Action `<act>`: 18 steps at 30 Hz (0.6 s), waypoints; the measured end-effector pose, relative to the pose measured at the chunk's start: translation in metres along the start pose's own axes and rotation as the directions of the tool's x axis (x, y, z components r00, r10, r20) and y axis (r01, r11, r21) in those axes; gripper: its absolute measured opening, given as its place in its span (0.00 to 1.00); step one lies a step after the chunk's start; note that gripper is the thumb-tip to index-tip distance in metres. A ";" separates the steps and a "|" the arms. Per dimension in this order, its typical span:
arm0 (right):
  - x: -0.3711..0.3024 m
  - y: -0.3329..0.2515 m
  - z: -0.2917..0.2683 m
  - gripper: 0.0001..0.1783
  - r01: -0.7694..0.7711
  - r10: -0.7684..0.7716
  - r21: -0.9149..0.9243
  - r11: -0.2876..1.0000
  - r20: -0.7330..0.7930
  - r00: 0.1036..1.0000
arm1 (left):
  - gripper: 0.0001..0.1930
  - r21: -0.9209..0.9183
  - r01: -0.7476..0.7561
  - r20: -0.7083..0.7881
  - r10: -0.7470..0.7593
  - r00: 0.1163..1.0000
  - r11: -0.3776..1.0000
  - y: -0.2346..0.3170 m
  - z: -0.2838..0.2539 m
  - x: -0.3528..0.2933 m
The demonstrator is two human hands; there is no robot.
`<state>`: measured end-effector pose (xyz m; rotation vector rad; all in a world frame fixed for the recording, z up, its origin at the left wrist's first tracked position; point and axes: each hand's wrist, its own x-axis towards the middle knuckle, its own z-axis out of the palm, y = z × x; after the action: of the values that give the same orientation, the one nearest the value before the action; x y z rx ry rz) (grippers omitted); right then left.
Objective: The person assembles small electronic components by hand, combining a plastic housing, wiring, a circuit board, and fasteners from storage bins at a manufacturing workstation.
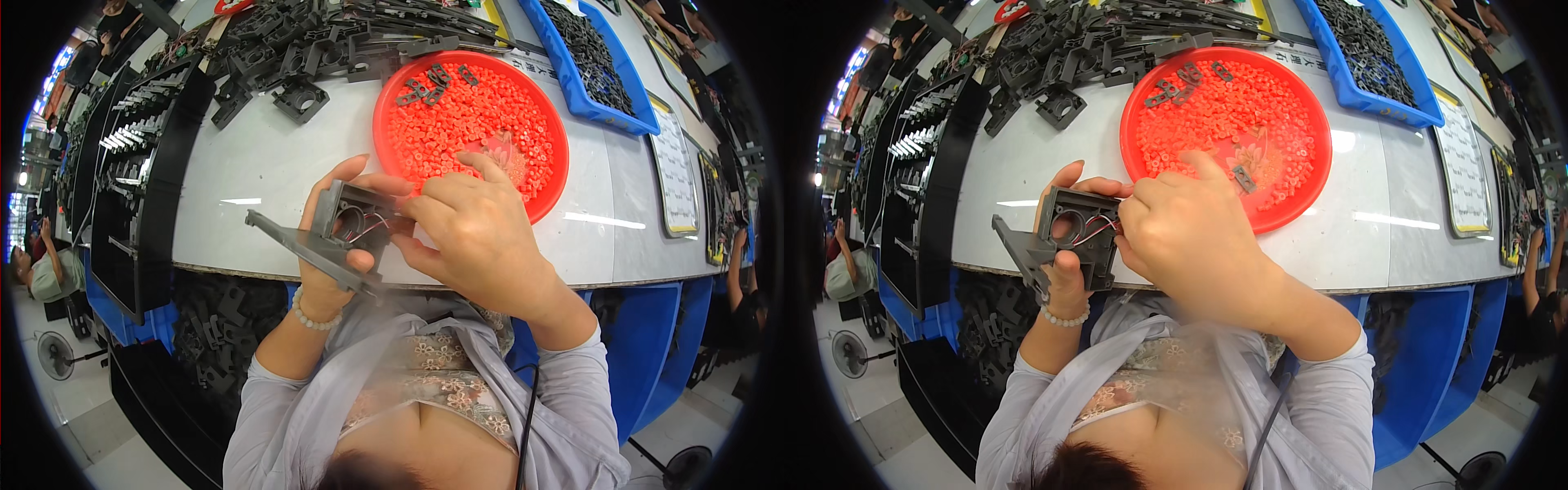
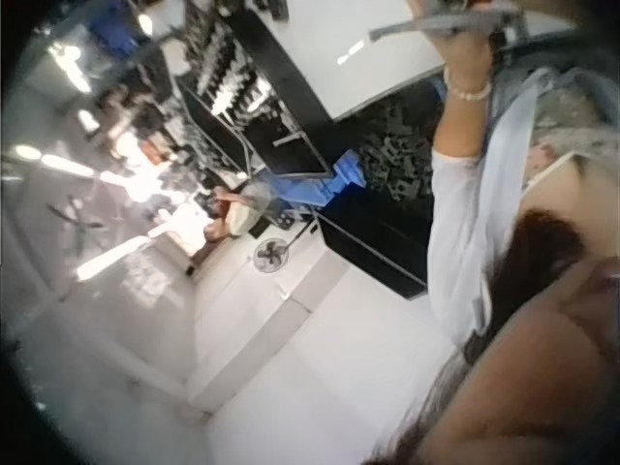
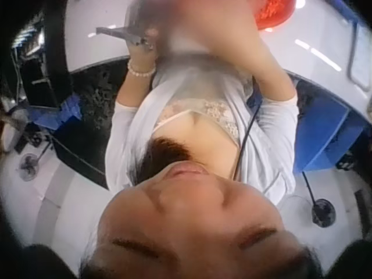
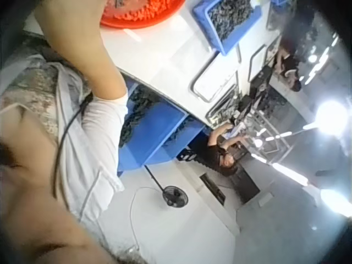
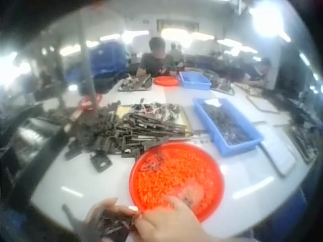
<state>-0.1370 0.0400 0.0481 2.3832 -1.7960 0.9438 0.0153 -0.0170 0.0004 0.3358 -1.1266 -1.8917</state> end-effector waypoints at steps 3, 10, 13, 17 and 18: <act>-0.003 -0.001 0.003 0.08 -0.002 0.003 -0.044 0.999 0.021 1.000 | 0.46 0.044 -0.012 -0.027 0.013 1.000 0.999 0.000 0.003 -0.003; -0.006 -0.002 0.005 0.10 0.039 -0.039 -0.100 0.994 -0.003 0.999 | 0.47 0.091 -0.071 -0.011 0.073 0.997 0.993 -0.005 0.000 -0.003; -0.008 -0.001 0.008 0.10 0.097 -0.100 -0.154 0.983 -0.017 0.995 | 0.47 0.260 -0.124 0.012 0.125 0.992 0.958 -0.009 -0.007 -0.007; -0.010 0.002 0.005 0.08 0.090 -0.091 -0.031 0.995 -0.045 0.995 | 0.49 0.376 -0.077 -0.041 0.099 0.994 0.923 -0.004 0.005 -0.011; -0.011 0.001 0.003 0.11 0.072 -0.073 -0.024 0.997 -0.046 0.996 | 0.49 0.387 -0.081 -0.036 0.103 0.994 0.919 -0.004 0.005 -0.011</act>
<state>-0.1385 0.0475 0.0400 2.3749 -1.6831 0.9577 0.0163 -0.0048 -0.0020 0.5410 -1.4512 -1.5613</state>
